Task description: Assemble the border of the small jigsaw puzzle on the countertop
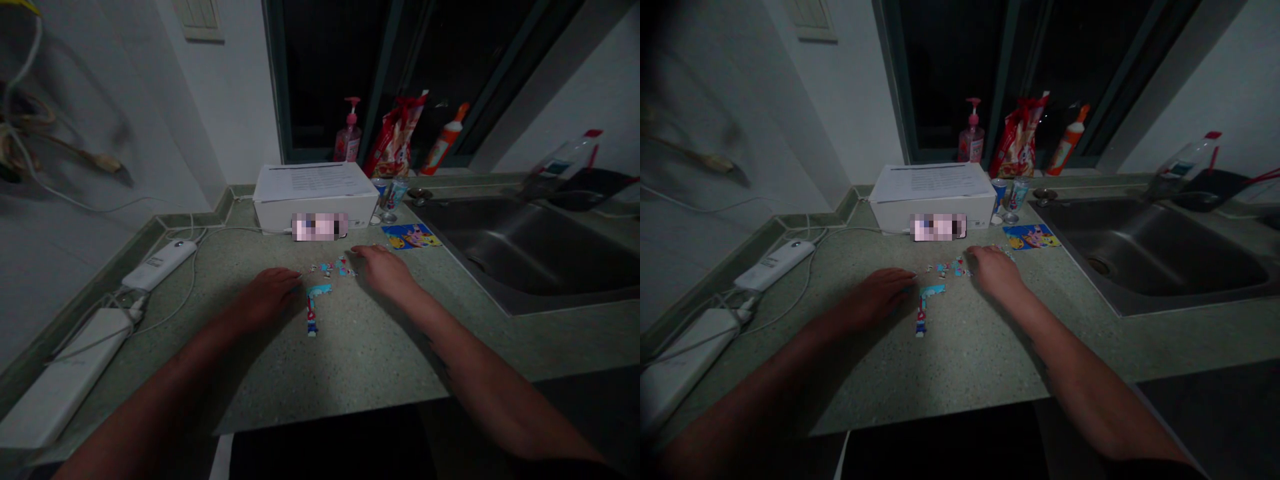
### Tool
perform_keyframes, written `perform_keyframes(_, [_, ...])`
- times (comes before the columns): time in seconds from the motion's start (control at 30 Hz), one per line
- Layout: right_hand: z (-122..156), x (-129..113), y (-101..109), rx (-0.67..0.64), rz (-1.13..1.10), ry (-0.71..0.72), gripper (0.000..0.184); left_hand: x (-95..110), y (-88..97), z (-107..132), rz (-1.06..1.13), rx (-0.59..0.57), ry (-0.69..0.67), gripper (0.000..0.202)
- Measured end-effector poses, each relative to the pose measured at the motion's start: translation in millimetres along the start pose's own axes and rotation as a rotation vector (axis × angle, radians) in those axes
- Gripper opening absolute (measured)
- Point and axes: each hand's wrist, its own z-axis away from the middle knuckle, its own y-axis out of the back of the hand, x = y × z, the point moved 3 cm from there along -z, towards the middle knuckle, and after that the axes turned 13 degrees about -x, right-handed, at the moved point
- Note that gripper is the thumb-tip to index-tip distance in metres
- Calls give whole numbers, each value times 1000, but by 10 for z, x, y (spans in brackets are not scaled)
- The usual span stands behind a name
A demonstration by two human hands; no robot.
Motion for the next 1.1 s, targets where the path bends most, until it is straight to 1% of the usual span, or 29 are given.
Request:
perform_keyframes(0.17, [-9,78,37,-68,-35,28,60,-24,5,4,4,-9,33,36])
perform_keyframes(0.33, [11,-3,82,-119,-83,60,61,13,56,16,-8,-30,50,35])
perform_keyframes(0.4, [12,-44,86,-124,-87,62,55,23,69,17,-10,-22,45,34])
perform_keyframes(0.53, [2,-93,71,-120,-84,77,41,9,66,15,4,37,8,31])
perform_keyframes(0.7, [-4,-116,32,-145,-94,79,39,-15,12,9,43,139,-74,28])
perform_keyframes(0.8, [1,-130,1,-131,-89,107,37,0,-12,10,27,162,-107,29])
perform_keyframes(0.97, [5,-117,-55,-80,-61,143,37,23,0,16,3,178,-122,28])
perform_keyframes(1.1, [3,-130,-73,-13,-57,208,29,24,4,17,-14,171,-113,28])
